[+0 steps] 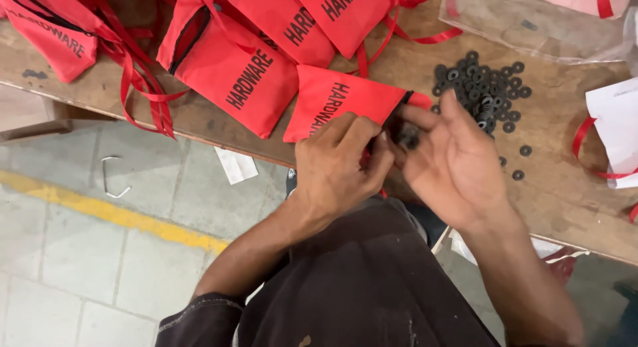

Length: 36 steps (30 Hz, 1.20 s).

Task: The person counts out black washers and places them into red pouches, then places a small plastic bag of instructional materials into each pouch before zipping them closed.

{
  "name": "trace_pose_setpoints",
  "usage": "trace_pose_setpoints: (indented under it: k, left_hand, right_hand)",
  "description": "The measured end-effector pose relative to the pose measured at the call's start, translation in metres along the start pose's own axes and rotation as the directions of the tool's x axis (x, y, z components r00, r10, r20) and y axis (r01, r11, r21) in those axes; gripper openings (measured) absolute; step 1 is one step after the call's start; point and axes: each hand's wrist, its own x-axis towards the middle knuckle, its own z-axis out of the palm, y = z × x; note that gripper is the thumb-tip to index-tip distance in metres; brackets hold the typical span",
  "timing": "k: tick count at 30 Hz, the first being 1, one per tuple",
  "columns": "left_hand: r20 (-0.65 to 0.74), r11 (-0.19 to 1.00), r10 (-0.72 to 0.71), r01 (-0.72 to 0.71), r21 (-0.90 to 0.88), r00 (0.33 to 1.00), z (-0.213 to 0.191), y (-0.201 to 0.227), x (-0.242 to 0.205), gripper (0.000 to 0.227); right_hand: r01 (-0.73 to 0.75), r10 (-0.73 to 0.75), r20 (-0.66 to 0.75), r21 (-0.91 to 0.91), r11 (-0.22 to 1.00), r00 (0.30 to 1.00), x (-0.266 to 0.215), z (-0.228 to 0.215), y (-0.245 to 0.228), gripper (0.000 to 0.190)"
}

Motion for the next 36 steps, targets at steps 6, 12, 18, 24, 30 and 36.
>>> trace_pose_setpoints:
  k: [6, 12, 18, 24, 30, 36]
  left_hand:
    - [-0.082, 0.994, -0.076, 0.069, -0.081, 0.994, -0.024, 0.001, 0.007, 0.014]
    - [-0.154, 0.972, -0.221, 0.204, -0.118, 0.963, -0.051, -0.003, 0.004, 0.014]
    - [-0.181, 0.966, -0.244, 0.222, -0.135, 0.953, -0.061, -0.005, -0.002, 0.012]
    - [-0.144, 0.949, -0.287, 0.26, -0.181, 0.947, -0.06, -0.003, -0.007, 0.012]
    - [-0.105, 0.951, -0.275, 0.254, -0.177, 0.956, -0.058, -0.002, -0.014, 0.01]
    - [-0.079, 0.942, -0.271, 0.247, -0.227, 0.959, -0.055, -0.004, -0.018, 0.01]
  right_hand:
    - [-0.043, 0.067, 0.18, -0.138, 0.99, 0.981, 0.014, 0.055, -0.003, 0.091]
    - [0.007, 0.133, 0.333, -0.389, 0.921, 0.934, 0.017, 0.089, 0.006, 0.12]
    - [-0.187, 0.153, 0.418, 0.041, 0.982, 0.895, 0.015, 0.09, 0.01, 0.117]
    - [0.071, 0.093, 0.338, -0.442, 0.894, 0.936, 0.01, 0.091, 0.011, 0.116]
    - [0.054, 0.089, 0.303, -0.434, 0.899, 0.949, 0.006, 0.075, 0.015, 0.109]
    - [0.056, 0.088, 0.307, -0.43, 0.901, 0.948, 0.0, 0.072, 0.017, 0.106]
